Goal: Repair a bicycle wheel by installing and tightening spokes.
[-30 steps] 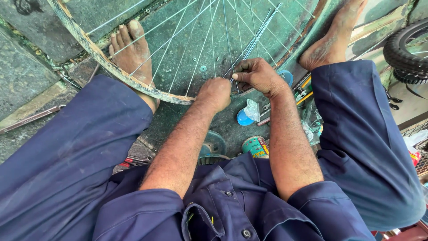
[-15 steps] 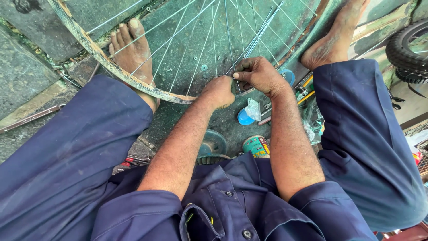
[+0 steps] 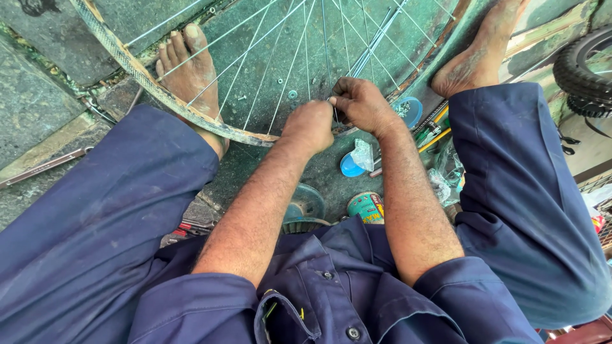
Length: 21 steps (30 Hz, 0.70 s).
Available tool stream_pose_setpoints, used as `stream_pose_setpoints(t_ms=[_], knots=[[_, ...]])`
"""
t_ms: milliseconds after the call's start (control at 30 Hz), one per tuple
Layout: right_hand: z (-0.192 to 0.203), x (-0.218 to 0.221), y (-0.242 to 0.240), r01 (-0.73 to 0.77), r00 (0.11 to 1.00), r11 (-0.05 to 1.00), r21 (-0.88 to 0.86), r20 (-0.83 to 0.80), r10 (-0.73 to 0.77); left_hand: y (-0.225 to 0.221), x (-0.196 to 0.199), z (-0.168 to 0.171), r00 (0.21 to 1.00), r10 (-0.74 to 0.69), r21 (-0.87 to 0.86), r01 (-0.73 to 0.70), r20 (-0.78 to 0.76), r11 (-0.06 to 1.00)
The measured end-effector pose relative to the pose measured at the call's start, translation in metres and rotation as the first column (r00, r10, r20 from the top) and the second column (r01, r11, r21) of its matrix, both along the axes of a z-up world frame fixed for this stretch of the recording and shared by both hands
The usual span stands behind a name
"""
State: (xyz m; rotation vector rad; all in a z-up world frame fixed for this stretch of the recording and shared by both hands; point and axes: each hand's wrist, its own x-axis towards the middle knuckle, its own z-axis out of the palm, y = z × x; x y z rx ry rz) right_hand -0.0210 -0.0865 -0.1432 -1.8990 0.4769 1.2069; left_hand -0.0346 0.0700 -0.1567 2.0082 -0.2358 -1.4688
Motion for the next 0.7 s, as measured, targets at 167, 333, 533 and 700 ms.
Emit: stream_pose_setpoints(t_ms=[167,333,533,700], knots=[[-0.013,-0.008,-0.003,-0.078,0.985,0.995,-0.062,0.15,0.087,0.001,0.003,0.004,0.992,-0.045,0.017,0.043,0.12,0.999],[-0.028,-0.015,-0.002,-0.051,0.977,0.997,-0.049,0.205,0.06,0.005,0.01,0.009,0.992,-0.086,0.047,0.082,0.091,0.996],[-0.02,-0.013,-0.002,-0.127,0.964,0.989,-0.078,0.226,0.142,0.007,0.011,0.01,0.99,-0.086,0.016,0.084,0.112,0.996],[-0.016,-0.01,0.001,-0.048,0.983,0.998,-0.043,0.176,0.055,0.008,0.013,0.011,0.992,-0.108,0.026,0.107,0.07,0.994]])
